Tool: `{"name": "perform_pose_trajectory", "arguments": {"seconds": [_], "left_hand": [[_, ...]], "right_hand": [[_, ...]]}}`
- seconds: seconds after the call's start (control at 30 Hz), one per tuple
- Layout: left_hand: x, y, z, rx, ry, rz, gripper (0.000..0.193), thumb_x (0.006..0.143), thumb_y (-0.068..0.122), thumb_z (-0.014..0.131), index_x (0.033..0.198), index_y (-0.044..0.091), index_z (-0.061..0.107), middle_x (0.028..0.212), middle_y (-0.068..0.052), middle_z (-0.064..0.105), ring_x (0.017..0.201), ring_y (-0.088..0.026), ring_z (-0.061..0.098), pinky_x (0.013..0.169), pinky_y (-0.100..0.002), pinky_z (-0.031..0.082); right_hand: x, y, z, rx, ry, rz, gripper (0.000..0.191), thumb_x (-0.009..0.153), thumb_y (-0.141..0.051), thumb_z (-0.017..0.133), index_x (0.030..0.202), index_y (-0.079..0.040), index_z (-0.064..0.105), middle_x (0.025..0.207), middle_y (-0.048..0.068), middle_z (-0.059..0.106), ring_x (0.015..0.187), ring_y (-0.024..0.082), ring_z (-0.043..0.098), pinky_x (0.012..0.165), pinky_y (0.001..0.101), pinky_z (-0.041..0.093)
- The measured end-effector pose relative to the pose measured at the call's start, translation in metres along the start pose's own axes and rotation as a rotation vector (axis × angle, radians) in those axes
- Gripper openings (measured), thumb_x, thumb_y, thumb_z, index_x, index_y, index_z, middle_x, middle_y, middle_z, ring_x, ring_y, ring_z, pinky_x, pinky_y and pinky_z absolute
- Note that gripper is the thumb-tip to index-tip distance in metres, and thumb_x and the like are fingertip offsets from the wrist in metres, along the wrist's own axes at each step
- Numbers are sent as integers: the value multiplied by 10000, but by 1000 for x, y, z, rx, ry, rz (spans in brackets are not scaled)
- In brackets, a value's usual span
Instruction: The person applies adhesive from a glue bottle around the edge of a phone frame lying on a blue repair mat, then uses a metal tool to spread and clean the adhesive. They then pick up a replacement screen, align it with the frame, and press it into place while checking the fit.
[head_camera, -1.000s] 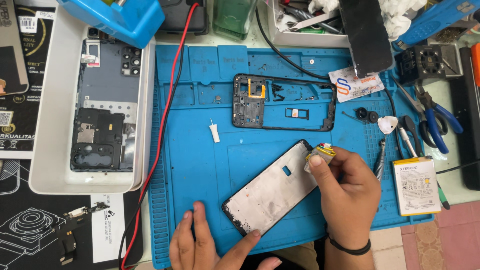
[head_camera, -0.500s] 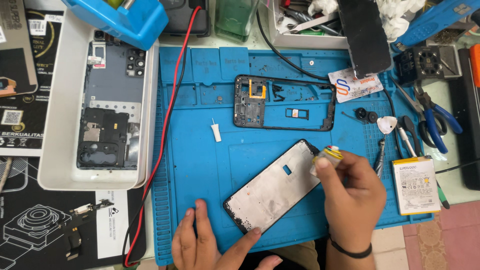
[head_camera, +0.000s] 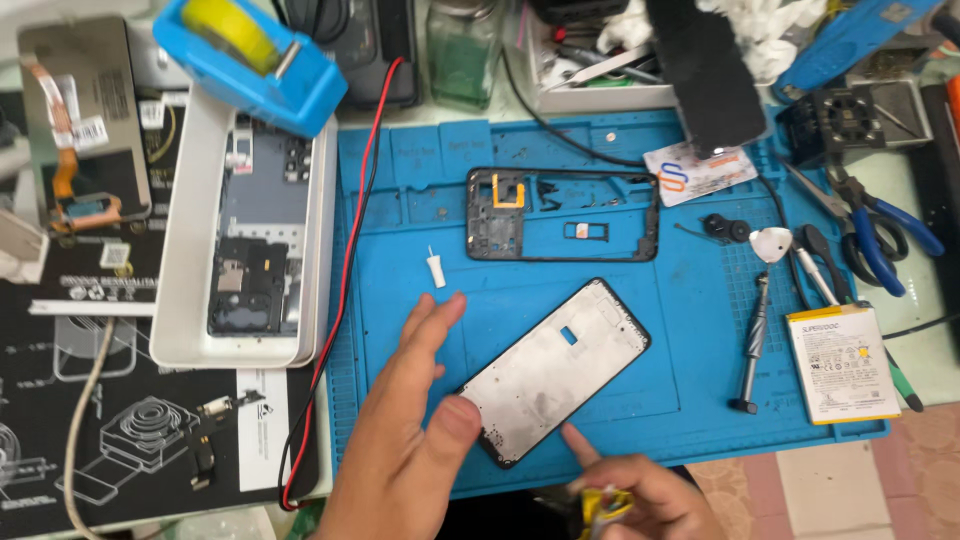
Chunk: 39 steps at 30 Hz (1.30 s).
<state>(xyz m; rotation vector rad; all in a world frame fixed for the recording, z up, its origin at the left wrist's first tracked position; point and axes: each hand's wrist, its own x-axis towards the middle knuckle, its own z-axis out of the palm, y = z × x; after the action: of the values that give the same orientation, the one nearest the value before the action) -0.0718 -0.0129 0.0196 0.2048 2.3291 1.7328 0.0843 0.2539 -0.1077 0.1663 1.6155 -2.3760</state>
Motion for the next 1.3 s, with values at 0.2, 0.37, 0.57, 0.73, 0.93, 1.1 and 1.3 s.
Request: {"name": "perform_pose_trajectory", "arguments": {"seconds": [0.2,0.37,0.57,0.73,0.93,1.1,1.3], "left_hand": [[-5,-12,1,77,-137,57,887,969,662,421,1618,63,341,1693,-303,284,1338,-348,509,1010,-407,494],[-42,-87,13,-38,-227,33,852,900,440,679,1596,52,377,1708,-286,211,1406,-369,526,883,-391,629],[-87,-136,60,-419,-216,-277,524,987,204,609,1494,123,505,1699,-199,217,1491,-362,427,1023,-473,588],[-83,-72,49,220,95,43,664,772,529,968,1285,175,739,1594,-219,522,1337,-324,596,1097,-556,498],[-28,-33,39,497,153,405,641,622,652,894,1082,212,825,1499,-485,268,1414,-707,199,1097,-726,265],[-25,-48,45,574,156,450,611,697,717,779,1120,277,789,1522,-402,324,1433,-651,224,1111,-758,226],[-23,-67,53,765,226,471,217,928,407,702,1126,411,790,1535,-322,411,1450,-586,331,1147,-730,327]], "right_hand": [[14,13,24,97,-37,-199,312,914,-22,744,1153,169,682,1066,253,739,1082,410,711,1262,607,30],[-2,-3,8,58,0,-134,234,905,68,733,1117,166,723,1127,283,735,1338,461,609,1238,622,123],[-4,-25,-35,-24,108,134,367,807,90,734,1166,100,659,1250,274,703,1443,404,421,1184,568,305],[35,-64,-15,19,303,-28,438,911,53,726,1339,92,641,1205,254,721,1129,376,678,941,523,548],[103,-101,50,-768,261,-211,391,735,-90,856,1114,-39,773,905,45,756,799,135,652,722,269,537],[127,-117,74,-898,321,-218,400,700,-112,880,1083,-58,779,763,12,682,701,108,596,672,247,494],[138,-111,74,-994,364,-123,400,654,-157,906,1028,-58,803,598,-6,594,627,118,515,584,265,431]]}}
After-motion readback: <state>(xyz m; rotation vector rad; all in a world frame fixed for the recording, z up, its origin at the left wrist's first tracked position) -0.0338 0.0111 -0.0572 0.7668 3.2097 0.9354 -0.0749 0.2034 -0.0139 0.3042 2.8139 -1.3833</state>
